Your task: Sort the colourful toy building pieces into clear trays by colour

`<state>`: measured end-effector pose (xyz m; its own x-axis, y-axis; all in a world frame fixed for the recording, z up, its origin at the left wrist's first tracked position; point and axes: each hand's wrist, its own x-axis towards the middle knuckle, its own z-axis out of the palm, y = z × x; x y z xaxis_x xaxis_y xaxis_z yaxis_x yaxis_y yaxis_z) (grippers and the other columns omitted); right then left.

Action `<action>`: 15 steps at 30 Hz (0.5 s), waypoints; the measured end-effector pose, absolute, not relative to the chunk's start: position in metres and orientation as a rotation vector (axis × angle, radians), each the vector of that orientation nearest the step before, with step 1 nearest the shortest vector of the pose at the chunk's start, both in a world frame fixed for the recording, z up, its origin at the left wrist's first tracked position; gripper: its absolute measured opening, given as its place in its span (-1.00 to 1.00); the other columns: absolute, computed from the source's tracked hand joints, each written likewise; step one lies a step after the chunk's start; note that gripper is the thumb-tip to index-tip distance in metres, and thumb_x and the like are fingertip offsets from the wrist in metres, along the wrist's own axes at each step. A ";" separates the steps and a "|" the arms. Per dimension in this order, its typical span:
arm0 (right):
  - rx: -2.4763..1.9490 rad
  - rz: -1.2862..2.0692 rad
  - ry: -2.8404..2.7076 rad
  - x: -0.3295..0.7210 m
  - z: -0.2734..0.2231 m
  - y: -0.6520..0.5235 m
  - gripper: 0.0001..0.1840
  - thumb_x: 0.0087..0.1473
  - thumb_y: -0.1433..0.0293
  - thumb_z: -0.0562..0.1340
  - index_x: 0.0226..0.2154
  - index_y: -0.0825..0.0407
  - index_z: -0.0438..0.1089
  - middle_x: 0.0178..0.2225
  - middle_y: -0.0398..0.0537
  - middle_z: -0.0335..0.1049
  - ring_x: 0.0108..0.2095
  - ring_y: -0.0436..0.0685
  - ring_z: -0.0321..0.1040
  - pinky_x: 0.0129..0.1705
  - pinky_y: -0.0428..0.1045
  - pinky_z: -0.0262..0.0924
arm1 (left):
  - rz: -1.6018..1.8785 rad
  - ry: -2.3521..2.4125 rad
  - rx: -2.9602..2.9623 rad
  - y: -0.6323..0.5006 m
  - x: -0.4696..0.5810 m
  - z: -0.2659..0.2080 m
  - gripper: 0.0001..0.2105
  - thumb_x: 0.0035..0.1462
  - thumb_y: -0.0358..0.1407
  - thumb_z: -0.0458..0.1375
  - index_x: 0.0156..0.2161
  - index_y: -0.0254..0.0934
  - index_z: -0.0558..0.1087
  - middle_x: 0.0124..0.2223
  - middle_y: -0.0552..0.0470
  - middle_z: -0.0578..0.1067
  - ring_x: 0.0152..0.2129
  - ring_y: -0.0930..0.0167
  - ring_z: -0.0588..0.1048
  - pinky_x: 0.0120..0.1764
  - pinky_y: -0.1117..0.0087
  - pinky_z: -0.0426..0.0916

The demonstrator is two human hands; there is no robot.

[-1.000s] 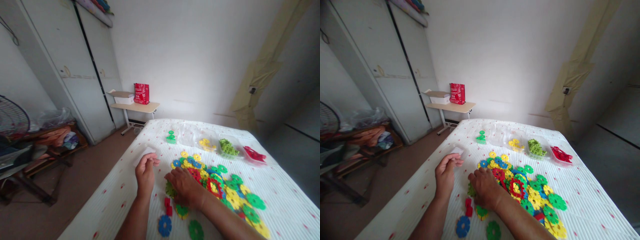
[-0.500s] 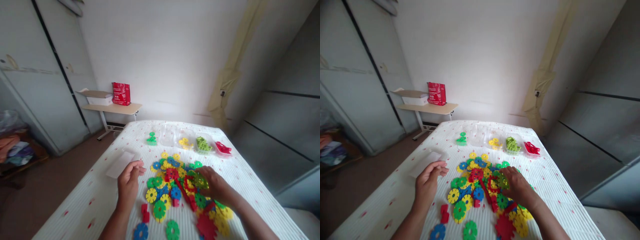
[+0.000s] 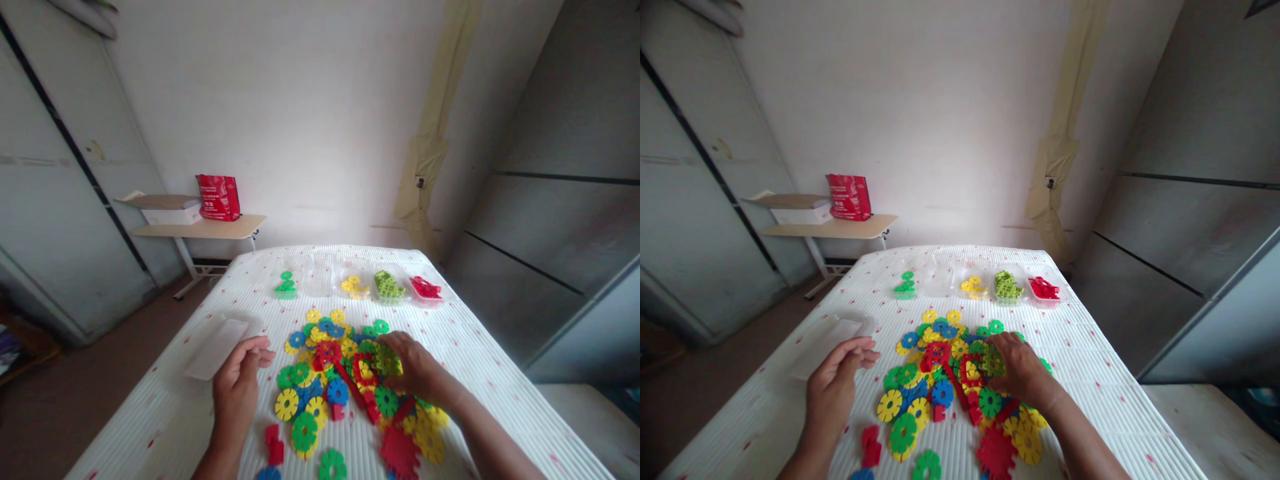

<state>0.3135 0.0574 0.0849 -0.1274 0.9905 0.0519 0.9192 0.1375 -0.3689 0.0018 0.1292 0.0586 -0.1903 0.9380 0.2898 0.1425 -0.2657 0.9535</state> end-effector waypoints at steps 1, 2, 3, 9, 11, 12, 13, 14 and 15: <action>-1.872 0.358 -2.139 0.312 0.085 0.058 -0.31 -0.27 0.38 0.31 0.01 0.05 0.21 -0.02 0.08 0.25 -0.01 0.22 0.15 0.00 0.11 0.08 | 1.525 1.305 1.401 0.129 0.002 0.058 -0.75 0.05 -0.16 0.04 -0.29 -0.30 0.41 -0.38 0.00 0.51 -0.51 0.39 0.49 -0.39 0.38 0.40; -1.887 0.355 -2.141 0.311 0.085 0.058 -0.29 -0.28 0.37 0.32 0.01 0.06 0.21 -0.02 0.08 0.25 -0.01 0.23 0.15 0.00 0.11 0.08 | 1.524 1.304 1.401 0.129 0.001 0.058 -0.75 0.05 -0.15 0.04 -0.29 -0.30 0.41 -0.38 0.00 0.51 -0.51 0.39 0.49 -0.39 0.37 0.40; -1.900 0.353 -2.144 0.311 0.085 0.058 -0.28 -0.28 0.36 0.32 0.02 0.06 0.20 -0.03 0.08 0.26 -0.01 0.24 0.15 -0.01 0.12 0.08 | 1.526 1.303 1.401 0.129 0.001 0.058 -0.74 0.05 -0.15 0.04 -0.29 -0.30 0.42 -0.38 -0.01 0.51 -0.51 0.39 0.49 -0.39 0.37 0.40; -1.913 0.327 -2.160 0.309 0.086 0.057 -0.28 -0.28 0.34 0.31 0.02 0.04 0.21 -0.04 0.07 0.27 -0.03 0.24 0.15 -0.04 0.11 0.08 | 1.522 1.321 1.416 0.131 0.000 0.055 -0.72 0.03 -0.13 0.06 -0.28 -0.31 0.43 -0.38 -0.02 0.52 -0.53 0.39 0.49 -0.41 0.37 0.41; -1.927 0.319 -2.151 0.307 0.088 0.056 -0.32 -0.27 0.36 0.30 0.00 0.04 0.22 -0.05 0.06 0.27 -0.03 0.23 0.15 -0.04 0.10 0.07 | 1.522 1.317 1.413 0.132 0.000 0.054 -0.72 0.02 -0.13 0.06 -0.29 -0.31 0.43 -0.38 -0.01 0.52 -0.53 0.39 0.49 -0.41 0.38 0.41; -1.933 0.316 -2.147 0.306 0.089 0.056 -0.33 -0.26 0.37 0.29 0.00 0.04 0.23 -0.04 0.06 0.27 -0.03 0.23 0.15 -0.04 0.09 0.06 | 1.517 1.316 1.412 0.133 -0.001 0.054 -0.72 0.02 -0.12 0.07 -0.29 -0.31 0.43 -0.39 -0.01 0.52 -0.53 0.39 0.49 -0.41 0.38 0.41; -1.939 0.312 -2.143 0.304 0.090 0.055 -0.35 -0.26 0.38 0.28 -0.01 0.04 0.24 -0.05 0.06 0.28 -0.04 0.23 0.15 -0.04 0.09 0.05 | 1.511 1.316 1.413 0.133 -0.001 0.053 -0.72 0.01 -0.12 0.07 -0.29 -0.31 0.43 -0.39 0.00 0.52 -0.52 0.39 0.50 -0.41 0.38 0.41; -1.942 0.306 -2.141 0.303 0.091 0.055 -0.35 -0.26 0.39 0.27 -0.02 0.04 0.24 -0.05 0.06 0.29 -0.04 0.22 0.16 -0.04 0.08 0.05 | 1.506 1.316 1.412 0.134 -0.001 0.053 -0.72 0.01 -0.12 0.07 -0.29 -0.30 0.43 -0.40 0.00 0.53 -0.52 0.39 0.50 -0.40 0.38 0.41; -1.940 0.298 -2.142 0.302 0.092 0.055 -0.35 -0.27 0.39 0.27 -0.02 0.04 0.24 -0.07 0.05 0.30 -0.05 0.22 0.16 -0.04 0.08 0.04 | 1.499 1.316 1.411 0.134 -0.001 0.052 -0.72 0.01 -0.12 0.07 -0.29 -0.30 0.43 -0.40 0.00 0.53 -0.52 0.38 0.50 -0.40 0.38 0.42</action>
<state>0.3016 0.0552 0.0918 -0.0929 0.9950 0.0377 0.9469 0.1000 -0.3055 -0.0011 0.1342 0.0524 -0.1771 0.9437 0.2793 0.1547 -0.2536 0.9549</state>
